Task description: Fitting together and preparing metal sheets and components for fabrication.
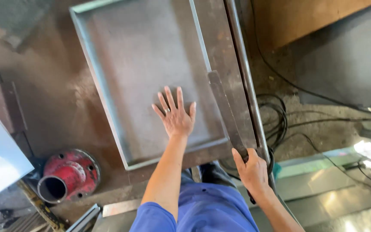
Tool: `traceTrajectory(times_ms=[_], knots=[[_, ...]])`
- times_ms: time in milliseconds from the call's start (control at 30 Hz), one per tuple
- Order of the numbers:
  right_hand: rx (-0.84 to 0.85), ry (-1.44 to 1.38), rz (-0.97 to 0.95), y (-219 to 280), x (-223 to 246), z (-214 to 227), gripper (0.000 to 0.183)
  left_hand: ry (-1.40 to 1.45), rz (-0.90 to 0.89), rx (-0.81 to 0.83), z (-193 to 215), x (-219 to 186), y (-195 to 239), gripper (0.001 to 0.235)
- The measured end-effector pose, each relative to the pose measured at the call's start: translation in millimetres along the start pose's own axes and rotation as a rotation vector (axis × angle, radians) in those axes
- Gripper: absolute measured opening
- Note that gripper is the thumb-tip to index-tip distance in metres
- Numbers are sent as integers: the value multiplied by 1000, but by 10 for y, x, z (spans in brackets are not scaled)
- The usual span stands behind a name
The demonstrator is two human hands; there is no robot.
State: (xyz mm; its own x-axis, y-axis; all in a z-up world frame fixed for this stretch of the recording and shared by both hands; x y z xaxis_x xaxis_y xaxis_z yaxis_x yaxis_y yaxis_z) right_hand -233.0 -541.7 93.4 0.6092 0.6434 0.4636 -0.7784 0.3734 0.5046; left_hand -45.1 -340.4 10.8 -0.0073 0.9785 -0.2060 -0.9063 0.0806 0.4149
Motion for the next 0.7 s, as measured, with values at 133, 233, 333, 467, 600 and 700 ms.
traceTrajectory(times_ms=[133,233,333,467,600,700], knots=[[-98,55,53,-433,-33,-236,44,26,-10,-59,40,23,-78,78],[-98,161,32,-633,-109,-386,47,8,-10,-10,46,14,-75,79],[-86,157,32,-601,187,-253,48,27,-16,-50,54,27,-107,78],[-172,42,65,-730,533,-146,49,71,-16,-3,62,23,-57,78],[-90,122,-41,-997,269,-376,51,55,-19,-13,40,34,-130,82],[7,234,-112,-1055,161,-472,53,68,-48,-49,84,33,-133,82]])
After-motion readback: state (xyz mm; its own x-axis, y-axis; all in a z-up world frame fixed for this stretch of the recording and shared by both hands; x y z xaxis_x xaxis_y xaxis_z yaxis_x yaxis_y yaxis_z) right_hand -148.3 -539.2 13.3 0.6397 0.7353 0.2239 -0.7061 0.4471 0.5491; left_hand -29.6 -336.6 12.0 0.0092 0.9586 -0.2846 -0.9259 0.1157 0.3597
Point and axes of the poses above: each hand's wrist, its own y-axis away from the middle knuckle, its own z-axis out of the back of the hand, x = y × z, the point moved 5 cm from there along -y, towards the middle knuckle, and after that the axes turned 7 degrees about x, right-handed, at the moved point
